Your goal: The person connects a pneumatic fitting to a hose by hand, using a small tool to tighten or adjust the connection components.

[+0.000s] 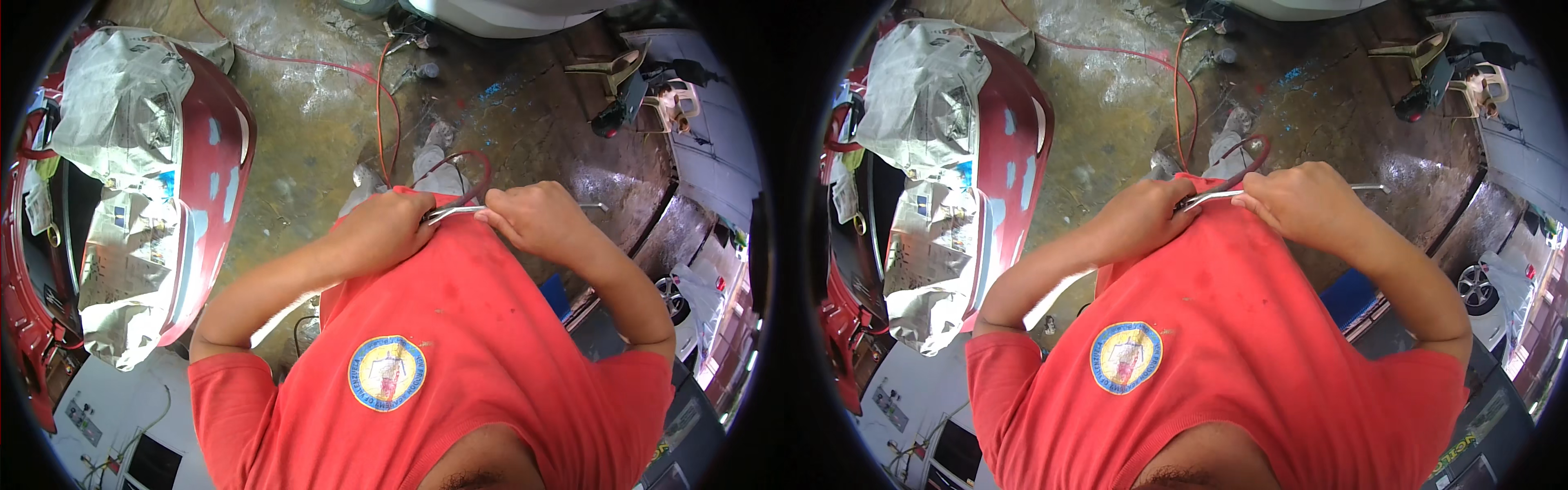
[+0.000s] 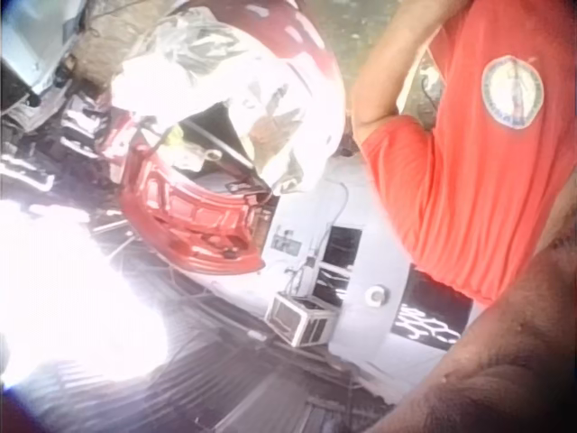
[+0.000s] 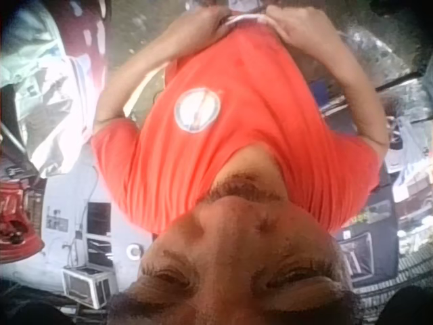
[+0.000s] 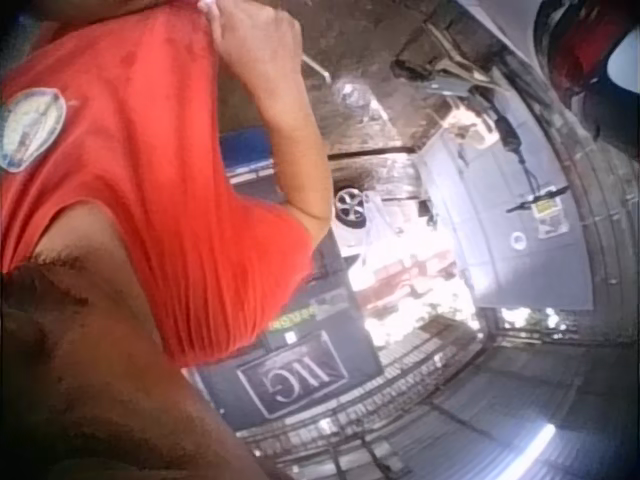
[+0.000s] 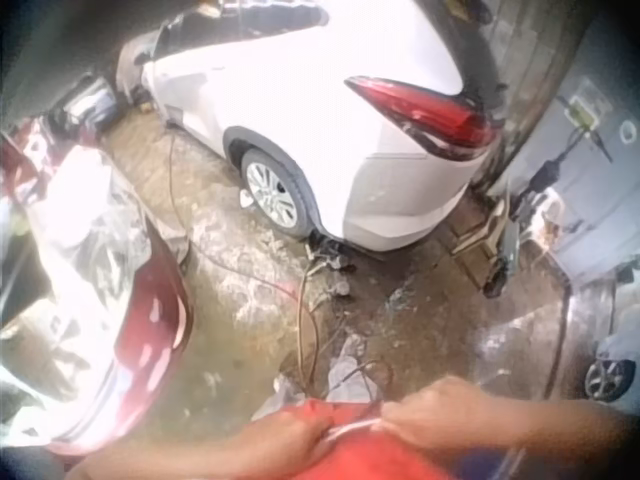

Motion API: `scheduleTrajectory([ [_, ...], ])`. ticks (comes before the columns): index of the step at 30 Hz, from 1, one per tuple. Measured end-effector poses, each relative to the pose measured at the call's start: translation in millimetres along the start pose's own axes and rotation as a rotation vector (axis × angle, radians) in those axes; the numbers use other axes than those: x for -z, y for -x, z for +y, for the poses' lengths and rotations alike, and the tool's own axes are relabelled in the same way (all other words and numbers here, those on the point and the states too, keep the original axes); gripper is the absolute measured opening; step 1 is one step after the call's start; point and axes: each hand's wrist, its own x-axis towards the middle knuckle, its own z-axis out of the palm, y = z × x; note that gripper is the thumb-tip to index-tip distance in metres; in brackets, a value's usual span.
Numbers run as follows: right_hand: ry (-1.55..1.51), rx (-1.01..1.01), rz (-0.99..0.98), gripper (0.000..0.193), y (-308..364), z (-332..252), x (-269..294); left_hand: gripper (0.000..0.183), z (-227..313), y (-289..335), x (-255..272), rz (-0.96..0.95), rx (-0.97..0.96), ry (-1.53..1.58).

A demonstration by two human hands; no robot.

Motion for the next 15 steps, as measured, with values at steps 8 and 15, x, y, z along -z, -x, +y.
scheduleTrajectory([
  [8,-0.377,-0.304,0.250,0.035,1,-16,-38,0.019,-2,-29,-7,0.338,-0.032,0.018],
  [15,-0.902,-0.593,0.404,0.043,-12,-40,-70,0.017,3,-63,-23,0.647,-0.011,0.011],
])
